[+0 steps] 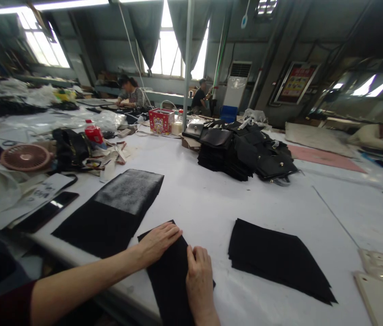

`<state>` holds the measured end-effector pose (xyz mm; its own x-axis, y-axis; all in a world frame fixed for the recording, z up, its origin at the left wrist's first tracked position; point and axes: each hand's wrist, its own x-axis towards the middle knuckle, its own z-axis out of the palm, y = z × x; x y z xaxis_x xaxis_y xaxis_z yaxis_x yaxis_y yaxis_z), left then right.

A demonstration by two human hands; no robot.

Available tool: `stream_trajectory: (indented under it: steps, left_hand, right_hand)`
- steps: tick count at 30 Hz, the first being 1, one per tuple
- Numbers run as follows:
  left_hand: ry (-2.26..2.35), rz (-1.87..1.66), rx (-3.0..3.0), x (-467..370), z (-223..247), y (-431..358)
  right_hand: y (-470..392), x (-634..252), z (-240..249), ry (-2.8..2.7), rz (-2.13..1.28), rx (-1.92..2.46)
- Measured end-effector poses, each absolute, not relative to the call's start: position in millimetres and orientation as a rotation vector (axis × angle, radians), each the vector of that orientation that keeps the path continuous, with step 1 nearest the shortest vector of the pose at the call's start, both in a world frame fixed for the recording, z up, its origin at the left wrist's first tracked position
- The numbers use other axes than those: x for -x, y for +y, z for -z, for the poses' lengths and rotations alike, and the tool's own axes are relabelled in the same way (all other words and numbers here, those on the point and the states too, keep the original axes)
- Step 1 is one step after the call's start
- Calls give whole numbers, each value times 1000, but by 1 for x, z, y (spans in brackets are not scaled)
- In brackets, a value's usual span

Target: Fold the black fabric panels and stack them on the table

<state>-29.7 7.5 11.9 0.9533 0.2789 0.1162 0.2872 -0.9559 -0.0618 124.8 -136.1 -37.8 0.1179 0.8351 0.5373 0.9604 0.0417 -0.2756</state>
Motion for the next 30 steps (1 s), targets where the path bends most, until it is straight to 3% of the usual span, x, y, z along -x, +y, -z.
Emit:
stream_trajectory:
  steps: [30]
  left_hand:
    - [-215, 5, 3033, 10, -25, -30]
  right_hand:
    - [-191, -148, 36, -1734, 154, 1780]
